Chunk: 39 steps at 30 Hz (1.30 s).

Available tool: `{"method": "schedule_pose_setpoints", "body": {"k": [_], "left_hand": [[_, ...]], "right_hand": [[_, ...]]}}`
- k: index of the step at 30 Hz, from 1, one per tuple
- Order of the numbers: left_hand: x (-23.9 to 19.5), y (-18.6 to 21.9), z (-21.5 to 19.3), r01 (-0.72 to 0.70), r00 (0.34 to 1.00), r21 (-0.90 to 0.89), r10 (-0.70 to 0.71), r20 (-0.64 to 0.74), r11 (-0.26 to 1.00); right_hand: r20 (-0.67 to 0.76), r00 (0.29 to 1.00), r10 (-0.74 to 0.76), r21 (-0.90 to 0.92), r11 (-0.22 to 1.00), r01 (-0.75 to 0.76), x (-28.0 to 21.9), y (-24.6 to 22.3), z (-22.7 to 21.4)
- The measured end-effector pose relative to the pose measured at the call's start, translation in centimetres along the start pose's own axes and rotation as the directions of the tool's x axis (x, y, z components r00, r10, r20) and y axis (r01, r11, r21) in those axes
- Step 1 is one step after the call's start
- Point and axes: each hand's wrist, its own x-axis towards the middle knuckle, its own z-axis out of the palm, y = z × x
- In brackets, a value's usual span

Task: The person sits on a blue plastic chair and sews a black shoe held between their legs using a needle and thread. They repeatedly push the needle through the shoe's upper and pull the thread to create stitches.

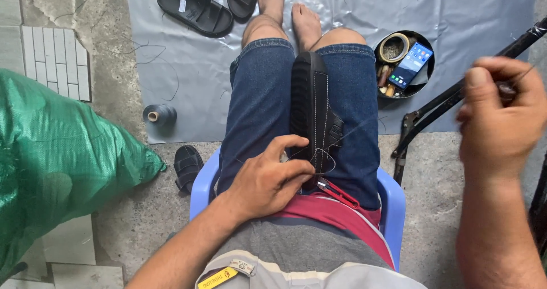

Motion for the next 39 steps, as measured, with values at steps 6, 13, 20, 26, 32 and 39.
{"method": "schedule_pose_setpoints", "body": {"k": [6,13,20,26,32,39], "left_hand": [[0.7,0.4,-1.7,0.155,0.985,0.158,-0.164,0.046,0.975],[1.1,2.1,-4.9,0.16,0.962,-0.268,-0.091,0.256,0.95],[1.2,1.6,-3.3,0.27,0.963,-0.306,-0.254,0.09,0.913],[0.5,-2.9,0.1,0.044,0.999,0.107,-0.041,-0.022,0.993],[1.4,-1.1,-2.9,0.166,0.976,-0.166,-0.138,0.17,0.972],[-0.5,-4.0,-6.3,0.528,0.842,0.349,-0.423,-0.336,0.774]], "right_hand": [[0.688,0.65,-0.323,-0.447,0.518,0.729,-3.3,-0.5,4.9],[0.67,0.698,-0.253,-0.37,0.701,0.61,-3.3,0.7,7.4],[0.718,0.641,-0.273,-0.302,0.707,0.64,-2.9,1.8,7.7],[0.583,0.759,-0.29,-0.266,0.814,0.516,-3.7,2.7,7.6],[0.731,0.679,-0.068,-0.334,0.832,0.443,-3.2,-1.2,6.9],[0.805,0.588,0.073,-0.451,0.719,0.528,-1.9,-4.1,5.9]]}}
